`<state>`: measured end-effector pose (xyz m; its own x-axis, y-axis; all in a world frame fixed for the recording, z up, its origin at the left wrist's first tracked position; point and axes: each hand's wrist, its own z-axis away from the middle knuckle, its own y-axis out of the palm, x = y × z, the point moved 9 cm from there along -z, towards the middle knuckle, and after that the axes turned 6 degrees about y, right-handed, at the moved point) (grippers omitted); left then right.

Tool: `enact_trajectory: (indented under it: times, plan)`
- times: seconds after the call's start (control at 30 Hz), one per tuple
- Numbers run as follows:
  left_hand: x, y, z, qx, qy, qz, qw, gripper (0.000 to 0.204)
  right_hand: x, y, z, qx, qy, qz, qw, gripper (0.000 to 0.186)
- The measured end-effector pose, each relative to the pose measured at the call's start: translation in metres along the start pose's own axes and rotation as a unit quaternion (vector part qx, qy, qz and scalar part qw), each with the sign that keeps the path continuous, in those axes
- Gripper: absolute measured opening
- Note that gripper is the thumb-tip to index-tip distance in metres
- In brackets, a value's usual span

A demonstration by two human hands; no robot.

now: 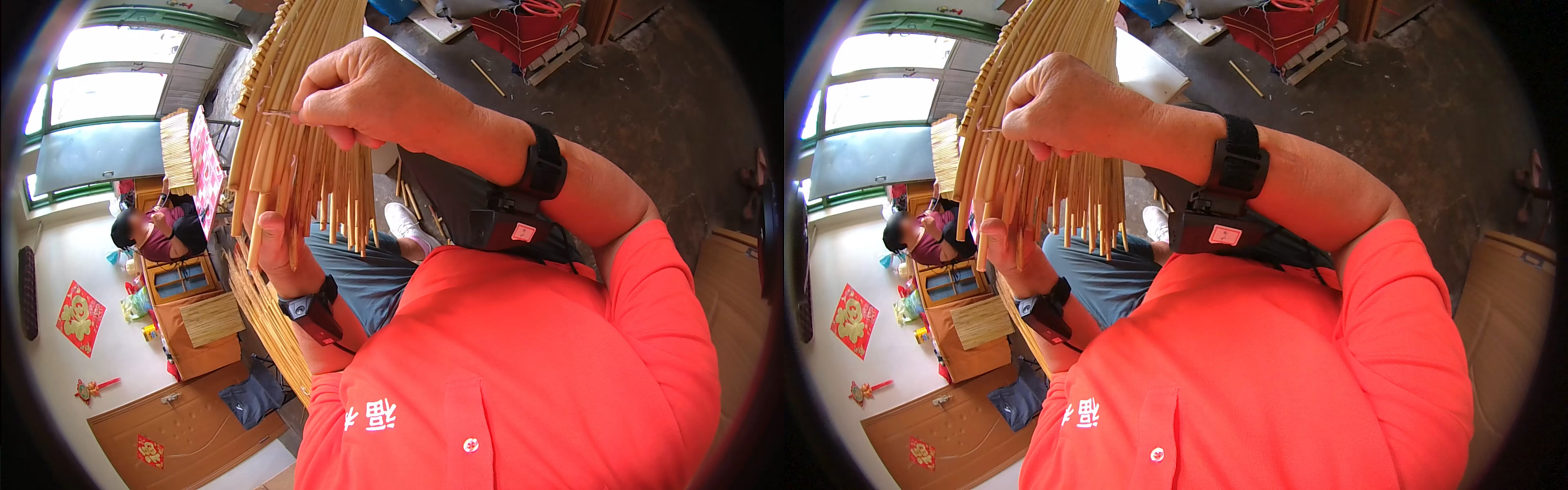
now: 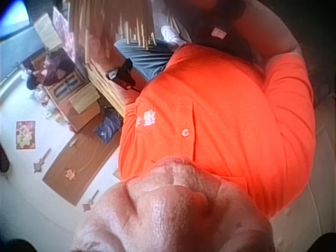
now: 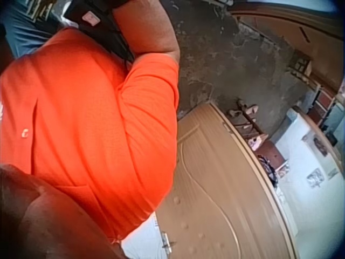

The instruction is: Assembling a bamboo mat by sewing bamboo poles together with a needle and thread.

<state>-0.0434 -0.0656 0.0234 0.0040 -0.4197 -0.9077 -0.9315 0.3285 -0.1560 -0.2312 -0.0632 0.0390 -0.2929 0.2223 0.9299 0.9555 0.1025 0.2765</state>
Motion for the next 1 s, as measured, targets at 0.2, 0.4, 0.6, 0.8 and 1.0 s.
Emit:
enact_trajectory:
  times: [0.2, 0.4, 0.6, 0.8, 1.0]
  plan:
    - [0.005, -0.002, -0.003, 0.021, -0.018, 0.033, 0.999, 0.094, -0.001, -0.001, 0.001, -0.005, 0.001, -0.001, 1.000, 0.019]
    - [0.007, -0.001, -0.005, 0.025, -0.004, 0.037, 0.999, 0.097, 0.005, -0.002, 0.001, -0.001, 0.029, -0.012, 0.999, 0.018]
    - [0.000, 0.012, -0.002, 0.024, -0.010, -0.007, 1.000, 0.097, 0.001, -0.012, 0.011, -0.001, 0.090, 0.003, 0.996, 0.016]
    - [-0.011, 0.068, -0.010, 0.113, 0.003, 0.047, 0.993, 0.105, 0.007, -0.046, 0.040, 0.003, 0.102, -0.013, 0.995, 0.017]
    - [-0.015, 0.129, 0.002, 0.291, 0.165, -0.164, 0.928, 0.102, -0.025, -0.094, 0.108, -0.072, 0.200, 0.082, 0.974, 0.015]
